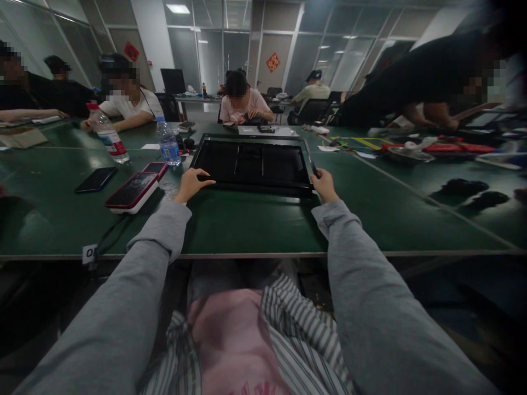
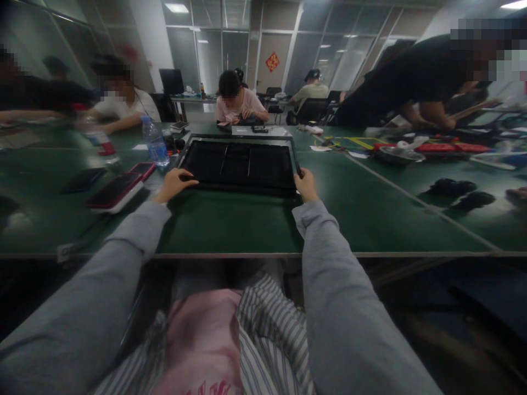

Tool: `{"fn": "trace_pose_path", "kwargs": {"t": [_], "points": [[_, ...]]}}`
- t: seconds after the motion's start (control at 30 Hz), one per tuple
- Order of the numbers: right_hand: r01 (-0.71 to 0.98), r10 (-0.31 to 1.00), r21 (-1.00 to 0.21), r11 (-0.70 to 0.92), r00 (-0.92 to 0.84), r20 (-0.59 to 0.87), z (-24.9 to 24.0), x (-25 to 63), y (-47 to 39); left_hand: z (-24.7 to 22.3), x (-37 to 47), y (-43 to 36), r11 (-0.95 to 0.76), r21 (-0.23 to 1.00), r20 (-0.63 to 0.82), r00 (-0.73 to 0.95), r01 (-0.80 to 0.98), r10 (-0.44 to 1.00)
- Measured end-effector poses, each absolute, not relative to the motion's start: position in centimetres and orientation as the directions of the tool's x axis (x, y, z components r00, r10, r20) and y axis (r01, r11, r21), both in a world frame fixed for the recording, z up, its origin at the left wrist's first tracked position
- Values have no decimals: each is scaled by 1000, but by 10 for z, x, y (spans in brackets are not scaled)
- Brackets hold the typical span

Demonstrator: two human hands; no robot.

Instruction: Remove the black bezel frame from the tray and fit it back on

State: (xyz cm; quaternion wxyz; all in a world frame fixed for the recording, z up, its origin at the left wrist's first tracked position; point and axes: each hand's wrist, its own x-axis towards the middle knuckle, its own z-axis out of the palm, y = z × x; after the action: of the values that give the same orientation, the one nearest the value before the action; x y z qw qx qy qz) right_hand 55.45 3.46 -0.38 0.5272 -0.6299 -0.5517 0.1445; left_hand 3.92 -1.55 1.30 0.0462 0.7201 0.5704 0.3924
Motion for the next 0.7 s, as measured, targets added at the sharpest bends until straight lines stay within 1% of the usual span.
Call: {"fn": "trace_pose_path", "kwargs": {"t": [0.1, 0.2, 0.4, 0.53, 0.6, 0.67, 0.7], "points": [[698, 812, -701, 147, 319, 489, -7, 547, 33, 9, 33, -13, -316, 529, 480, 30, 788, 877], [746, 806, -654, 128, 306, 507, -8, 540, 29, 7, 29, -11, -296, 539, 460, 19, 788, 888], [751, 822, -652, 102, 305, 480, -9, 537, 26, 9, 29, -14, -273, 523, 432, 25, 807, 902], [747, 839, -660, 78, 308, 448, -13, 538, 29, 10, 31, -18, -318, 512, 434, 80, 798, 898], [722, 856, -690, 50, 326, 402, -15, 539, 32, 8, 31, -16, -310, 515, 478, 33, 799, 878], [681, 875, -731, 34, 334, 351, -17, 539, 35, 5, 30, -11, -249, 550, 517, -91, 797, 851], [665, 883, -746, 35, 329, 335, -19, 539, 36, 3, 28, -8, -209, 582, 514, -157, 786, 843]]}}
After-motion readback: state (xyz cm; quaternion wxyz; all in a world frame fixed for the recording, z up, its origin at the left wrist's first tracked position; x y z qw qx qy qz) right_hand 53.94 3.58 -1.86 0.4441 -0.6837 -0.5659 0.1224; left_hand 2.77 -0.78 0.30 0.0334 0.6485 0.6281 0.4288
